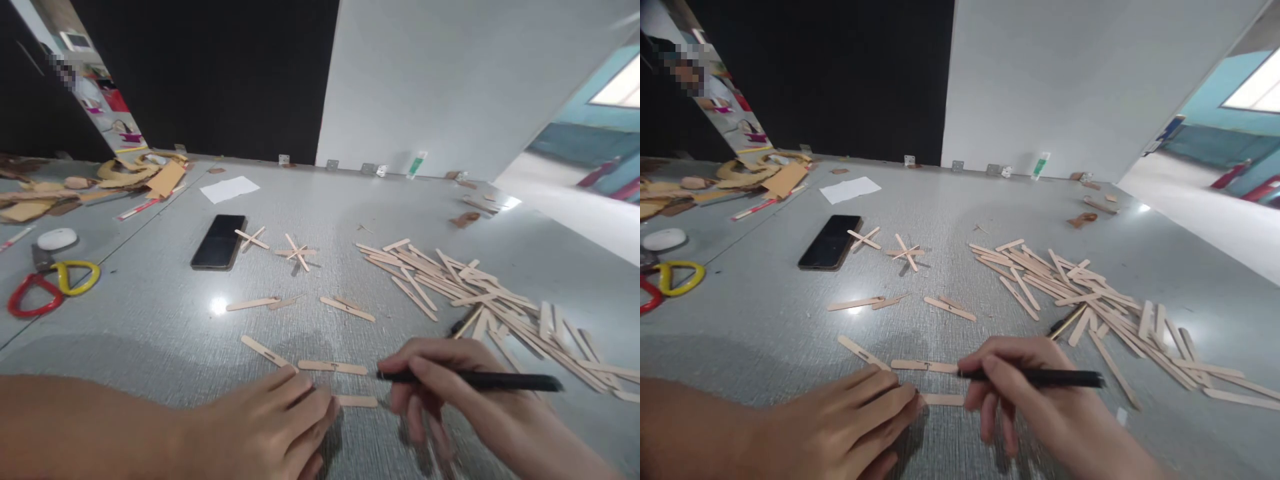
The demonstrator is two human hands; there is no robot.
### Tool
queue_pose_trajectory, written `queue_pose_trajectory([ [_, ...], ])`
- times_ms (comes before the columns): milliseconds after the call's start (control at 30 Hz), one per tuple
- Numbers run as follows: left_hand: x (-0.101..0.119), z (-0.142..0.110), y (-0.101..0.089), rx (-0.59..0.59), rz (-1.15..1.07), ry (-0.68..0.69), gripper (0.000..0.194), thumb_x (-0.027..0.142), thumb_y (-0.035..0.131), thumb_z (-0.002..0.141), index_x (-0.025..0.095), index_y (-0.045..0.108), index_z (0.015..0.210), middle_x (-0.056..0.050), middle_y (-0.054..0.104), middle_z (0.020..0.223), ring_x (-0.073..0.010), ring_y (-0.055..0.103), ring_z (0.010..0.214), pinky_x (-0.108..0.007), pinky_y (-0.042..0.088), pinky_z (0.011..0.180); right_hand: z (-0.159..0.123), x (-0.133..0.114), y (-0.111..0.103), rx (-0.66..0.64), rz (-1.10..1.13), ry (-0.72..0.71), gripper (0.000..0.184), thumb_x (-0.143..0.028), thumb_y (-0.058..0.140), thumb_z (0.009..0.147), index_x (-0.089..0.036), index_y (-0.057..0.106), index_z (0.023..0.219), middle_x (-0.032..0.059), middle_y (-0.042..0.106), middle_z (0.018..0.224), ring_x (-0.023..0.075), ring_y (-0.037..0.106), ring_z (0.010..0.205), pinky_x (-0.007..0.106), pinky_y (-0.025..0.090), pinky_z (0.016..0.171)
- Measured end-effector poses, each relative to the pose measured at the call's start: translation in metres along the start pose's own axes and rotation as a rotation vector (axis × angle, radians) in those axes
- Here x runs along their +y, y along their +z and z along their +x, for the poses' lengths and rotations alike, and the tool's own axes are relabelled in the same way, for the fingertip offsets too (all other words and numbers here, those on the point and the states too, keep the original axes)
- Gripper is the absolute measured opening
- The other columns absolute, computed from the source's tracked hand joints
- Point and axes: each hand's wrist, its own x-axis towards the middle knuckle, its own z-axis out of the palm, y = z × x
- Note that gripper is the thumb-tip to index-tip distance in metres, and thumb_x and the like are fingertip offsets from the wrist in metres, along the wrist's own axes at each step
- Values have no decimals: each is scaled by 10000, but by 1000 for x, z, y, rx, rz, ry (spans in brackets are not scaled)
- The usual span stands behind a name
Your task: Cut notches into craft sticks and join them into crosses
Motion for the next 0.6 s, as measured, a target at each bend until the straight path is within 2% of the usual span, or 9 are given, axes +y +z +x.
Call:
queue_pose_trajectory([
  [67, -1, 1, -2, 23, 2, 3, 254, 178, 645, 985, -14, 763, 1102, -147, 751, 1047, -259, 665, 901, -376, 570, 814, 1, 8, 12, -60, -15, 47, 509, -682, 591, 983, -189, 715, 987, 35, 725, 673, 106, 611, 435, 200, 460, 410],
  [167, -1, 0, -1, 24, -11, 6, 189, 184, 684, 973, 24, 782, 1000, -127, 746, 1005, -249, 658, 881, -368, 565, 809, 5, 17, 24, -96, -22, 92, 474, -672, 599, 982, -207, 640, 1062, -8, 692, 732, 86, 585, 488, 195, 469, 454],
  [300, -1, -1, 3, 21, -16, 13, 185, 202, 688, 973, 49, 788, 945, -124, 739, 981, -240, 638, 842, -368, 560, 788, 11, 21, 33, -144, -93, 124, 403, -557, 630, 1011, -197, 573, 842, -46, 612, 671, 74, 554, 524, 188, 459, 492],
  [467, -2, -1, 3, 21, -32, -1, 161, 177, 686, 962, 55, 790, 942, -116, 730, 932, -235, 629, 824, -361, 553, 766, 13, 15, 38, -185, -27, 120, 362, -552, 594, 1033, -197, 607, 960, 0, 710, 755, 113, 638, 643, 227, 523, 599],
  [600, -4, -1, 0, 1, -42, 7, 167, 179, 665, 973, 76, 785, 918, -116, 737, 946, -236, 646, 861, -355, 559, 806, 14, 15, 40, -156, -106, 92, 420, -566, 667, 987, -198, 583, 804, -41, 619, 620, 98, 590, 584, 206, 468, 558],
])
